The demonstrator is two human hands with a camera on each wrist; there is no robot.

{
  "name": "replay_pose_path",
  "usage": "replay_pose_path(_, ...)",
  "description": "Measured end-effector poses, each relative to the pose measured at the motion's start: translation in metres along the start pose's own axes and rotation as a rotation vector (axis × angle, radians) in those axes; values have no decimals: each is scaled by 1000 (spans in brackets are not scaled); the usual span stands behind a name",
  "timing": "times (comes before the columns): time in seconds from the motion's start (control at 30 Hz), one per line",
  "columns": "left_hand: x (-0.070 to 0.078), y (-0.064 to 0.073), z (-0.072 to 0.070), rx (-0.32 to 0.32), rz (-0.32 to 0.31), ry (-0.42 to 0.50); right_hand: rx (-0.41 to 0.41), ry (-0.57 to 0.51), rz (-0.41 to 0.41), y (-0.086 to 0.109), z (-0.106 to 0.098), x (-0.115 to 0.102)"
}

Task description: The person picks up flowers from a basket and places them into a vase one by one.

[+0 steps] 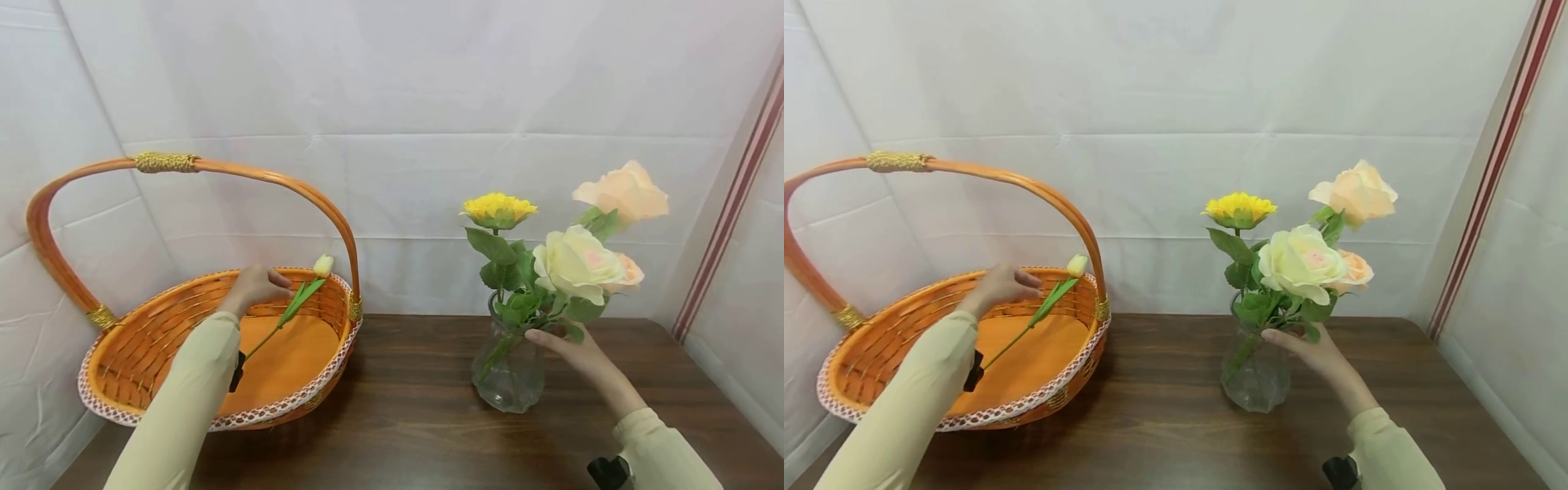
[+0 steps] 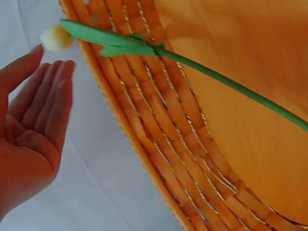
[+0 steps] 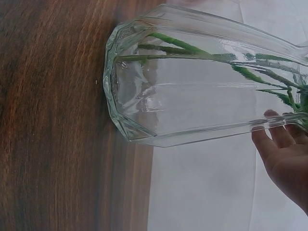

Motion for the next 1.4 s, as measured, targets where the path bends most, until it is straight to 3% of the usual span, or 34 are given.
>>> replay_pose_path(0.2, -17, 4, 4, -83, -15, -183, 0, 1, -6, -2, 1, -2)
replay_pose_path(0.37, -31, 5, 14, -172, -56, -269, 1, -24, -4, -2, 1, -2)
replay_pose_path(0.63, -36, 9, 39, -295, -115, -245, 25, 31, -11, -1, -4, -1)
replay_pose_path(0.73, -34, 12, 47, -330, -133, -284, 15, 18, 11, -2, -4, 1)
replay_pose_path(0.83, -34, 12, 49, -328, -128, -340, 11, 21, 33, -2, -3, 3)
replay_pose_path(1.0, -34, 10, 40, -276, -69, -390, 10, 4, 39, -1, -2, 1)
replay_pose_path(1.27, -42, 11, 23, -208, -12, -360, 11, -4, 32, -1, -1, -1)
replay_pose_path(1.4, -37, 12, 14, -174, 38, -340, 16, 22, 15, -1, -1, -1)
Point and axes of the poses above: each hand's wrist, its own y-axis away from the middle knuckle, its own z-axis out of the palm, x = y × z, the point moved 8 cm from there along -y, towards the middle knuckle, and after that the axes turned 6 degrees about -y, right-handed, at the moved point
